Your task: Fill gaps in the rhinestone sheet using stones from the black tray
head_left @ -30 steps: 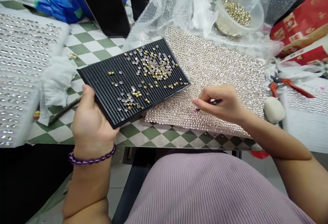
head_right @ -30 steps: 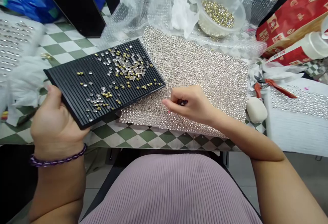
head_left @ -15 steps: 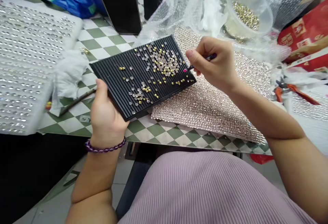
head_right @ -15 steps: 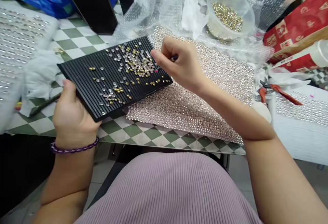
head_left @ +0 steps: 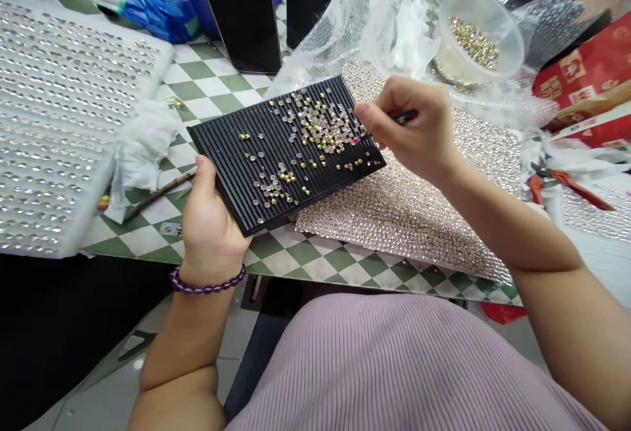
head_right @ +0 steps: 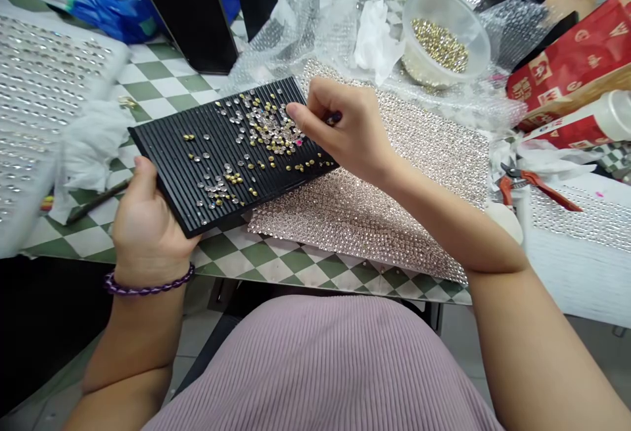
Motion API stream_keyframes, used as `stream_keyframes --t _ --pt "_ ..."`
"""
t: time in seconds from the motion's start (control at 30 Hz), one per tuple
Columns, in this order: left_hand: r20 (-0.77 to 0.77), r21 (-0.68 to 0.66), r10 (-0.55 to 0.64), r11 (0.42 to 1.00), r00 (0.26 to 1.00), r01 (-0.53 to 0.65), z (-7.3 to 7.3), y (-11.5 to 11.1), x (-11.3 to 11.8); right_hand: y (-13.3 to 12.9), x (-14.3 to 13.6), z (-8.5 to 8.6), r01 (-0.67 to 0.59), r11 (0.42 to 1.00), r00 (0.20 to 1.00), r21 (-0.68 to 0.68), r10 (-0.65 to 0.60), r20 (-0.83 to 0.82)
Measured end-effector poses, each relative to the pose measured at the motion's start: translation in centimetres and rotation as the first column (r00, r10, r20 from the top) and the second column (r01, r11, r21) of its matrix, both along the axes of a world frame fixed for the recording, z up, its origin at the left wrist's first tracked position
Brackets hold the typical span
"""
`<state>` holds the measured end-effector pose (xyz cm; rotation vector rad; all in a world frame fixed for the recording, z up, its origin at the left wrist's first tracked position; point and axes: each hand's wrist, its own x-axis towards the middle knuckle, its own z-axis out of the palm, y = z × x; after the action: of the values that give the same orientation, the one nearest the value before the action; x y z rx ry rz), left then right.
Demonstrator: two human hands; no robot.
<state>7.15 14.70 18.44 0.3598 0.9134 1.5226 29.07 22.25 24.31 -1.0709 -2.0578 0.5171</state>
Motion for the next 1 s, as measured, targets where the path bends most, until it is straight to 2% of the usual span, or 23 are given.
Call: stream_keyframes --t 0.1,0.17,0.3,0.43,0.67,0.87,1.0 --pt "-0.002 0.034 -0.003 0.999 1.000 0.003 -0.1 -0.1 -0.1 -1.9 0.9 0.7 0.021 1.000 0.999 0.021 -0.020 -0.044" --pt "-0.001 0.070 -0.014 0.997 1.000 0.014 -0.1 -0.2 -0.1 -3.7 1.8 0.6 0.015 0.999 0.998 0.029 -0.013 -0.058" --pt "-0.015 0.097 -0.012 0.995 1.000 0.014 0.1 -0.3 -0.1 -7.2 3.9 -0.8 -0.033 0.999 0.999 -0.032 0.034 0.013" --pt "-0.033 0.125 -0.050 0.991 0.998 0.054 0.2 -0.2 0.1 -9.3 5.5 -2.5 0.012 0.996 0.997 -0.084 -0.006 0.075" --pt "-0.086 0.186 -0.058 0.980 0.995 0.073 0.0 -0.3 0.0 -10.5 5.9 -3.5 0.009 0.998 0.993 -0.059 -0.002 0.118" --pt "-0.136 0.170 -0.080 0.980 0.987 0.103 0.0 -0.6 0.0 -10.8 6.0 -3.5 0.048 0.998 0.996 -0.051 -0.044 0.079" --pt "-0.144 0.160 -0.098 0.980 0.985 0.121 0.2 -0.9 0.2 -10.8 6.1 -3.5 0.021 0.999 0.993 -0.038 -0.017 0.114"
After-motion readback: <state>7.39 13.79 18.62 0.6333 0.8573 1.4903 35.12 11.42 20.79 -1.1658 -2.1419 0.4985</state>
